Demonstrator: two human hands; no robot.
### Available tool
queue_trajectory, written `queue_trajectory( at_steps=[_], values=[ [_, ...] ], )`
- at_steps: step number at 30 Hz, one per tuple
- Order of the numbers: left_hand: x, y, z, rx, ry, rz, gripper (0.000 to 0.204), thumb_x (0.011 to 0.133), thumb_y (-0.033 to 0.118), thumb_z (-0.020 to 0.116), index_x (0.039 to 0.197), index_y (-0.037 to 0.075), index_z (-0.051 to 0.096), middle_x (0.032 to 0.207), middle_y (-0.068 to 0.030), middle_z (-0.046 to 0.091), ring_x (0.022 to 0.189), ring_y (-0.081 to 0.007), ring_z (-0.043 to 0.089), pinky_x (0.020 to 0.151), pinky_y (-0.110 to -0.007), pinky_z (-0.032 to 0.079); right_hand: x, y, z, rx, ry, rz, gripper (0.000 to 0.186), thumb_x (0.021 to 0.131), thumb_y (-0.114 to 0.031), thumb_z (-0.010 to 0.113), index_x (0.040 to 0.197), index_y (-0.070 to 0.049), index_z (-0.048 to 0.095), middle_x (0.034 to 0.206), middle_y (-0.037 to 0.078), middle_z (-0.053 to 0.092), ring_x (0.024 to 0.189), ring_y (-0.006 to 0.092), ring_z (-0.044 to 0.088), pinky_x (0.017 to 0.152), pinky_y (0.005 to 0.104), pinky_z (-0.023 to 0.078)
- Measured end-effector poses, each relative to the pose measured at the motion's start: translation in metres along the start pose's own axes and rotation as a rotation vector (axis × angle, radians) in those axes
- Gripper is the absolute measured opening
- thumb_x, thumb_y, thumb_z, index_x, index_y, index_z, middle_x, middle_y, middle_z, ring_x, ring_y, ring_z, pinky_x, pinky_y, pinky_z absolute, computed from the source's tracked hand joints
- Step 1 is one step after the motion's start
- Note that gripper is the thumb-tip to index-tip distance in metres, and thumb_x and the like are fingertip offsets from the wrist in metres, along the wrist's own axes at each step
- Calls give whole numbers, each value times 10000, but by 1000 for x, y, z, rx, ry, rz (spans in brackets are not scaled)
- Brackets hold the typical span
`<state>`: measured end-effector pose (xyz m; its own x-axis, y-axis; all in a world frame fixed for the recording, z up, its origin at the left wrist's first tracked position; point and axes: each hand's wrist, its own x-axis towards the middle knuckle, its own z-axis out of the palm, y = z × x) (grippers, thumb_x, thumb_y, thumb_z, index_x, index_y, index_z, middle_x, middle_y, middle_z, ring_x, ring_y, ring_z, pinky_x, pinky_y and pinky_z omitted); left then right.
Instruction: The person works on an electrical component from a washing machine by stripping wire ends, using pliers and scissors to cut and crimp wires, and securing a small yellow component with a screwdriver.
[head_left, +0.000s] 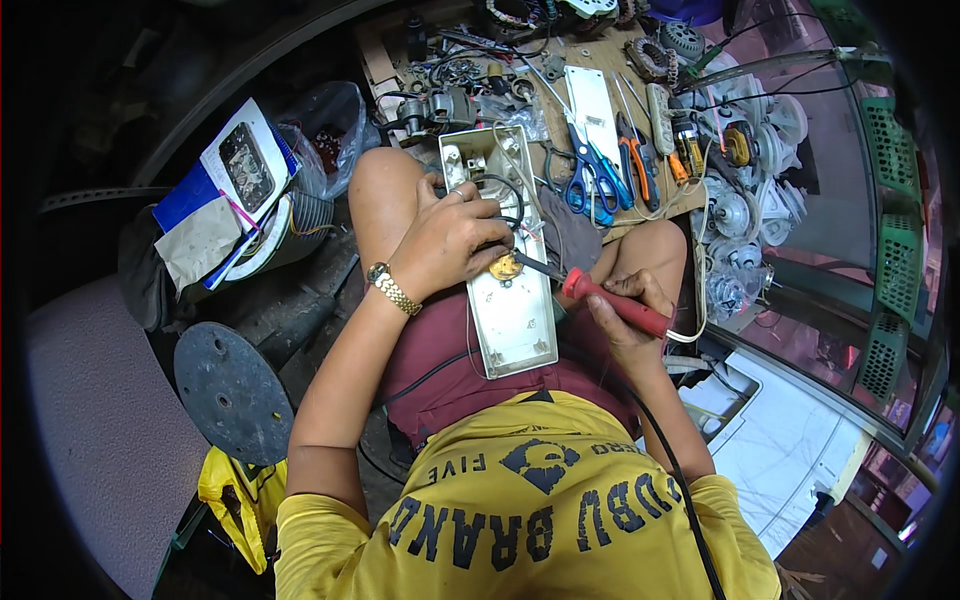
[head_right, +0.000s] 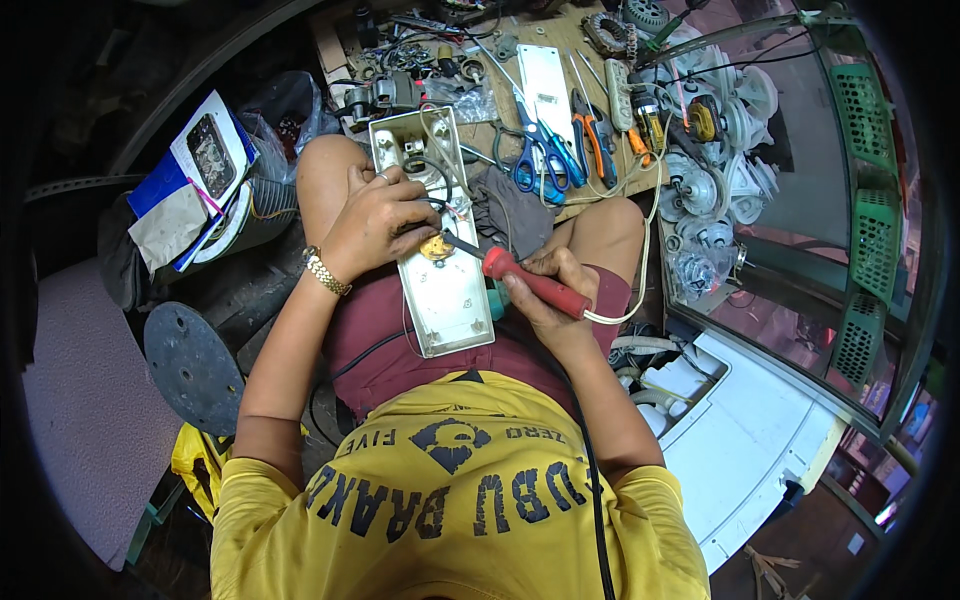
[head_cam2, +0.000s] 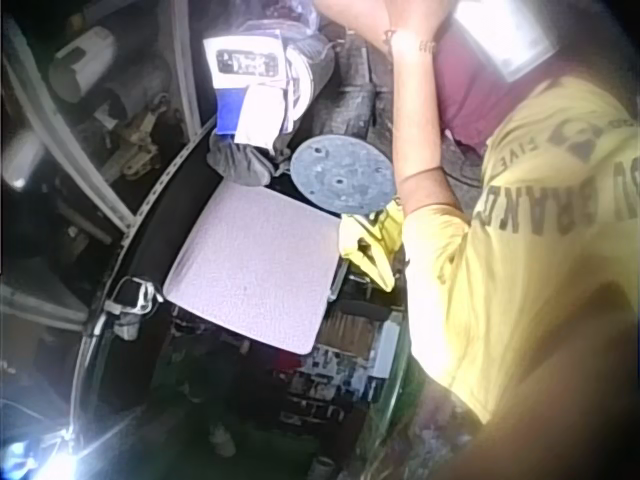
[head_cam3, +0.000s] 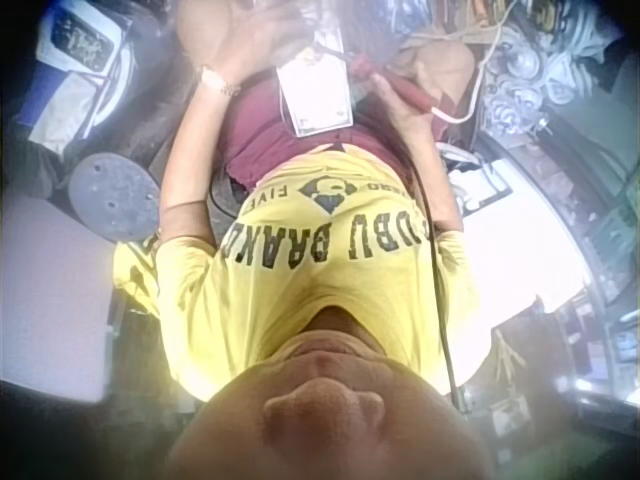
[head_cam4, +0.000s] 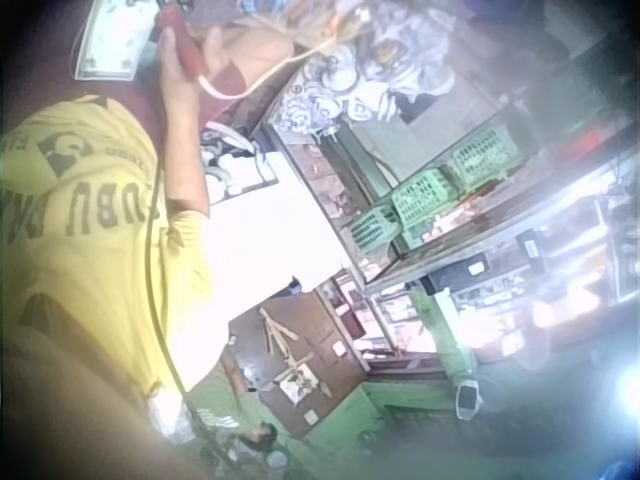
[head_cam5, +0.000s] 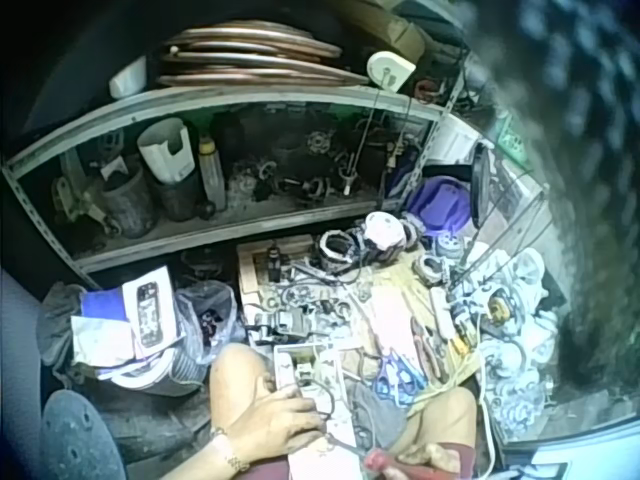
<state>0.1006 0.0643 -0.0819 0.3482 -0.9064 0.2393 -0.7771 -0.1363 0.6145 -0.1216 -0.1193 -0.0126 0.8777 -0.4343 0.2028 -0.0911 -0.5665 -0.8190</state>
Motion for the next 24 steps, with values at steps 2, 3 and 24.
queue_trajectory(
  at_steps=[2, 3, 24],
  values=[
    [0, -1, 1, 2, -3, -1, 98, 827, 267, 810, 892, 195, 796, 945, 37, 706, 1029, -211, 624, 1040, -566, 334, -2, 1, 0, 39, 9, 11, 315, 863, -114, 861, 862, -16, 562, 790, 151, 700, 688, 238, 706, 647, 331, 551],
    [0, -1, 1, 2, -2, -2, 98, 827, 267, 810, 892, 195, 796, 945, 37, 706, 1029, -211, 624, 1040, -566, 334, -2, 2, 0, 78, 19, 21, 310, 864, -114, 859, 866, -15, 565, 790, 150, 701, 689, 236, 705, 649, 330, 550],
    [-2, -2, 4, -4, -1, 0, 96, 828, 275, 809, 882, 196, 801, 926, 27, 693, 1042, -215, 628, 1047, -592, 332, -11, 1, 20, 29, 105, -9, 342, 859, -99, 891, 873, -23, 558, 806, 136, 703, 694, 222, 706, 652, 322, 558]
  ],
)
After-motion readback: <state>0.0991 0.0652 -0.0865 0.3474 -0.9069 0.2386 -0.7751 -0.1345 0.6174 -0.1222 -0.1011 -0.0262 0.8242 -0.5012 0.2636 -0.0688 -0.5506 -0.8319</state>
